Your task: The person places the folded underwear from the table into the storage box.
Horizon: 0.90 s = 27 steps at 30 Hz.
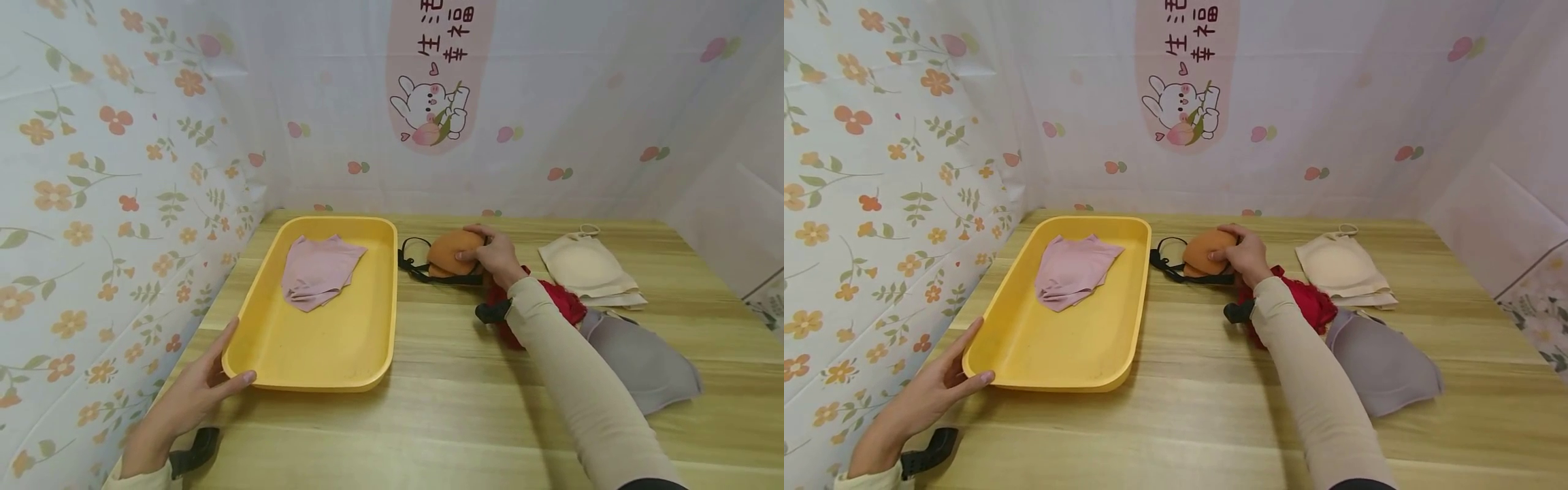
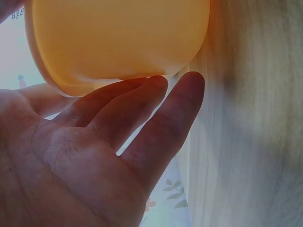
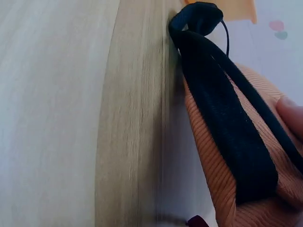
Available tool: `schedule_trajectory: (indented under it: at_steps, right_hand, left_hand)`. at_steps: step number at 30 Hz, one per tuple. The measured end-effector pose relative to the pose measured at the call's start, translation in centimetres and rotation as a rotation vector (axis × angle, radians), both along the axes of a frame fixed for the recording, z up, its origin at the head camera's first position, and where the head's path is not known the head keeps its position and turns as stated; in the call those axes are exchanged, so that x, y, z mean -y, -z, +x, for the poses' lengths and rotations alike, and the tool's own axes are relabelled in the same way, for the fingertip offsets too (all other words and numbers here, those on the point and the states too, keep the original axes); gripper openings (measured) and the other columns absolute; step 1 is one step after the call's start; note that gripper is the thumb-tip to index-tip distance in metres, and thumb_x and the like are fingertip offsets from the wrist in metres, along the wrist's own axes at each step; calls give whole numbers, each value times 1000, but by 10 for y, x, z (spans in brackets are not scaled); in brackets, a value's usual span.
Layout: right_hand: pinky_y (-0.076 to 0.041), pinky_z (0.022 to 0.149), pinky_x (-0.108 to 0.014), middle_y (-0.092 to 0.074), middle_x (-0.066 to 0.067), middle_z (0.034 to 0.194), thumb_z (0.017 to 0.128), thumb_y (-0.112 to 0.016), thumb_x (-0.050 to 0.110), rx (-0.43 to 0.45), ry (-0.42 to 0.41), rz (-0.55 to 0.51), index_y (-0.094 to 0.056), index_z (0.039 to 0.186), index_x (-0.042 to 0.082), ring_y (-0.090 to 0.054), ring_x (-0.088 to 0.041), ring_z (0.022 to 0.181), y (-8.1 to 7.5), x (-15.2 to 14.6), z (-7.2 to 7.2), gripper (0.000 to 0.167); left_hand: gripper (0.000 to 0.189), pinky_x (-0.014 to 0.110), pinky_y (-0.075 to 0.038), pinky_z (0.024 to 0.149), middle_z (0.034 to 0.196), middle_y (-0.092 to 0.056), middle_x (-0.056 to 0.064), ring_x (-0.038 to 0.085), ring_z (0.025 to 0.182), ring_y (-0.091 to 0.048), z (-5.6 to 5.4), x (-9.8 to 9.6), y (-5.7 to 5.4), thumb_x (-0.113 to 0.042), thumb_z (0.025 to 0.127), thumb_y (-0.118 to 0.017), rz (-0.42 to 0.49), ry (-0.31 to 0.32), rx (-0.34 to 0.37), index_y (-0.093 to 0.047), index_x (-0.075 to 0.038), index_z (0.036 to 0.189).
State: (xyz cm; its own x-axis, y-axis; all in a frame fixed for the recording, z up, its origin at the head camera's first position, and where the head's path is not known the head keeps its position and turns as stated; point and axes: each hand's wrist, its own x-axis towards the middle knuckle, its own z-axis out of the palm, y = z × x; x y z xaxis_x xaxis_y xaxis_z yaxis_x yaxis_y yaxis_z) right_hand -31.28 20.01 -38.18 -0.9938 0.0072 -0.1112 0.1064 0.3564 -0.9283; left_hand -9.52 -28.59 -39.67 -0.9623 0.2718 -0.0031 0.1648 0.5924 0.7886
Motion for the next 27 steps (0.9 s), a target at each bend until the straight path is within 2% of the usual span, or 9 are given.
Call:
schedule_trajectory:
  at_steps: [3, 7, 12, 15, 19, 21, 23, 25, 27]
  right_hand:
    - [-54, 58, -26, -45, -18, 152, 83, -81, 5, -32, -12, -39, -52, 147, 17, -60, -25, 96, 0, 1, 0, 72]
    - [-57, 65, -24, -42, -15, 154, 83, -81, 3, -71, -32, -88, -52, 146, 16, -49, -32, 129, 1, 2, 0, 71]
    - [-55, 78, -22, -40, -10, 157, 84, -81, 7, -72, -32, -113, -52, 146, 19, -43, -31, 138, -1, 3, 2, 70]
    - [-53, 82, -20, -37, -9, 159, 86, -80, 11, -73, -33, -113, -51, 147, 21, -42, -30, 138, -5, 2, 3, 69]
    - [-55, 67, -21, -35, -9, 160, 86, -80, 13, -79, -16, -122, -51, 147, 21, -44, -33, 134, -9, 1, 4, 68]
    - [-54, 65, -20, -32, -6, 162, 86, -80, 13, -86, -12, -130, -51, 147, 20, -42, -32, 136, -11, 0, 4, 68]
    - [-54, 68, -19, -27, -3, 166, 87, -79, 12, -87, -17, -146, -51, 148, 20, -40, -31, 139, -14, 0, 4, 68]
    - [-53, 72, -18, -25, -3, 166, 87, -79, 11, -88, -20, -162, -51, 148, 21, -38, -30, 140, -17, 0, 4, 68]
    - [-52, 76, -17, -26, -4, 165, 87, -78, 11, -89, -21, -181, -50, 147, 21, -38, -28, 140, -20, 0, 4, 67]
  left_hand:
    - [93, 6, -41, 89, 166, -3, 30, 61, 138, -33, 0, 0, 0, -19, 99, -64, -7, -6, -3, 4, -20, 163]
    - [92, 6, -42, 87, 166, -5, 30, 57, 138, -37, 0, 0, -1, -20, 100, -63, -14, -13, -5, 3, -20, 163]
    - [92, 7, -43, 87, 166, -5, 30, 58, 137, -37, 1, 0, 0, -20, 100, -63, -12, -11, 0, 4, -21, 163]
    - [92, 21, -51, 93, 166, -4, 30, 60, 138, -35, 1, 0, 0, -20, 100, -62, -22, -12, 2, 5, -21, 163]
    - [92, 53, -49, 99, 166, -3, 30, 63, 138, -29, 2, -1, 0, -20, 101, -62, -28, -12, 7, 6, -22, 163]
    - [92, 47, -52, 99, 166, -2, 30, 63, 139, -30, 2, -1, 0, -20, 100, -62, -25, -11, 6, 6, -21, 163]
    - [92, 31, -54, 95, 166, -3, 30, 52, 132, -48, 2, 0, 0, -20, 100, -62, -29, -12, 6, 5, -21, 163]
    - [92, 16, -50, 89, 166, -4, 30, 37, 117, -62, 2, 0, 0, -20, 100, -62, -32, -14, 6, 5, -22, 163]
    - [92, 9, -44, 86, 166, -4, 30, 35, 116, -62, 2, 0, 0, -20, 100, -62, -30, -14, 5, 5, -22, 163]
